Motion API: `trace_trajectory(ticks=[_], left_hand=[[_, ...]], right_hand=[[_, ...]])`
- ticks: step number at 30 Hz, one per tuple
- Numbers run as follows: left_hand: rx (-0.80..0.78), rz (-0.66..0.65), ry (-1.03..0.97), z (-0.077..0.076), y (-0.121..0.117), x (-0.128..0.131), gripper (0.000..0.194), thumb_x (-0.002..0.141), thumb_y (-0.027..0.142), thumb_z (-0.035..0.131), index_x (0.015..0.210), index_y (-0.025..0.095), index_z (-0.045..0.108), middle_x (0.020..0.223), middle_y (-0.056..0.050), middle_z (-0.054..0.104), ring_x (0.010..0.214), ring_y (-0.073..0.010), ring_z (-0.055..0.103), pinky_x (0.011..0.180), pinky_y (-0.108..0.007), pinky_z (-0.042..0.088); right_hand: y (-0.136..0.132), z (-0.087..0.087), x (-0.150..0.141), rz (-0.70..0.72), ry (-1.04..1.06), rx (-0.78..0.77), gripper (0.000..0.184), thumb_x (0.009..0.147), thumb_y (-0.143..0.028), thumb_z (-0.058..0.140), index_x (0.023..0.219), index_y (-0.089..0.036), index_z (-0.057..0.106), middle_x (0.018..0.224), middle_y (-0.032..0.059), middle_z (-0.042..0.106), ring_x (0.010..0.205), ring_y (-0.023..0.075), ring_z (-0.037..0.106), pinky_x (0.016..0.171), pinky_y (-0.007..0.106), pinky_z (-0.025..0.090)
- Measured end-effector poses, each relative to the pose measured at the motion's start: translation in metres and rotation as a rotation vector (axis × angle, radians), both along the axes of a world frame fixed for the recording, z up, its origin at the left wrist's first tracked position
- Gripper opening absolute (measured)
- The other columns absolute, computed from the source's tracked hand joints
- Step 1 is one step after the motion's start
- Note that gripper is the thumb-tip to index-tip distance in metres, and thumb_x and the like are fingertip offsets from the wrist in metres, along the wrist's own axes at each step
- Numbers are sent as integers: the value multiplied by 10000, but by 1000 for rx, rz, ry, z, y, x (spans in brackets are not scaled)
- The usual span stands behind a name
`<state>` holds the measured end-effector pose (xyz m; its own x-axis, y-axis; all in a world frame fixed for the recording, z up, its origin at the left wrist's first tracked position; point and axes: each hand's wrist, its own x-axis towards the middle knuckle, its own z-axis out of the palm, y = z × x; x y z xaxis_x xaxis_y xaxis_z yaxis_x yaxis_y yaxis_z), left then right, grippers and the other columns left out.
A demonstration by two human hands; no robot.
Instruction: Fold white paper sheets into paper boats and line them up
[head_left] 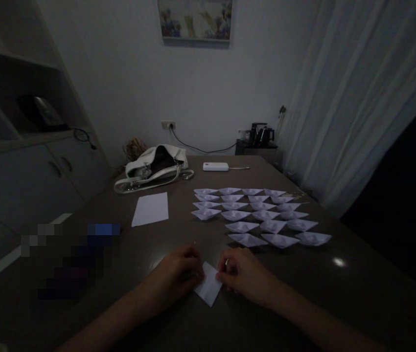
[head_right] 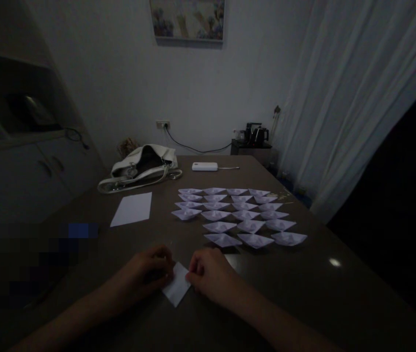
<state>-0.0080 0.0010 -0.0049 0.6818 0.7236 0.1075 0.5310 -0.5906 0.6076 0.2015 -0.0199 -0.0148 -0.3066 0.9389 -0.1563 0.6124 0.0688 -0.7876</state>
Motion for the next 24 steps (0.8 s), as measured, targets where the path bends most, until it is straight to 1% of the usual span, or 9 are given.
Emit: trace_trajectory(ticks=[2, 5, 7, 9, 10, 13, 18, 21, 24], left_hand=[[48, -56, 61, -1, 0, -3, 123, 836, 120, 586, 849, 182, 692, 930, -51, 612, 821, -165, 609, 702, -238, 457], [42, -160, 150, 3, -3, -9, 115, 866, 237, 622, 944, 209, 701, 945, -48, 628, 825, -172, 623, 690, -230, 452], [47, -197, 202, 7, -4, -11, 184, 836, 313, 673, 996, 226, 697, 996, -50, 630, 852, -182, 628, 698, -227, 451], [99, -202, 251, 11, -6, -10, 173, 838, 289, 677, 995, 221, 702, 1017, -53, 631, 863, -184, 628, 704, -227, 442], [135, -204, 277, 11, -6, -9, 141, 857, 252, 655, 983, 215, 705, 1014, -53, 632, 864, -183, 626, 706, -228, 434], [214, -215, 331, 11, -7, -7, 130, 901, 187, 586, 958, 211, 700, 988, -38, 639, 870, -179, 619, 701, -228, 415], [173, -204, 323, 11, -6, -9, 156, 934, 205, 536, 997, 234, 676, 989, -18, 658, 845, -162, 634, 711, -218, 431], [177, -204, 306, 12, -6, -10, 169, 940, 167, 497, 984, 192, 658, 942, -43, 657, 820, -172, 629, 704, -233, 442], [141, -134, 268, 10, -6, -8, 170, 930, 168, 476, 907, 154, 644, 895, -63, 632, 794, -177, 612, 682, -243, 448]], right_hand=[[-3, 3, 2, 74, -140, 238, 119, 722, -96, 663, 808, -168, 624, 602, -31, 596, 528, 103, 539, 494, 196, 342], [-5, 11, 6, 310, -234, 478, 121, 789, -72, 613, 834, -175, 659, 798, 17, 654, 709, 136, 589, 614, 222, 396], [-4, 14, 9, 480, -229, 526, 108, 831, -92, 609, 864, -170, 677, 900, 38, 666, 832, 151, 601, 714, 229, 423], [-1, 15, 13, 598, -208, 510, 74, 840, -189, 664, 906, -163, 685, 914, 39, 677, 880, 158, 605, 771, 228, 431], [0, 15, 14, 630, -203, 499, 123, 831, -242, 686, 923, -161, 686, 914, 39, 682, 889, 161, 608, 786, 228, 434], [4, 13, 16, 663, -225, 513, 168, 844, -293, 669, 948, -162, 688, 918, 42, 694, 906, 169, 614, 813, 238, 434], [4, 16, 15, 693, -288, 550, 160, 920, -232, 562, 933, -145, 696, 900, 48, 707, 892, 165, 620, 813, 245, 442], [2, 19, 15, 647, -320, 531, 189, 936, -184, 526, 911, -114, 700, 882, 69, 704, 832, 157, 630, 764, 237, 458], [1, 17, 15, 559, -305, 509, 149, 913, -164, 559, 907, -119, 701, 894, 72, 695, 829, 162, 629, 754, 243, 461]])
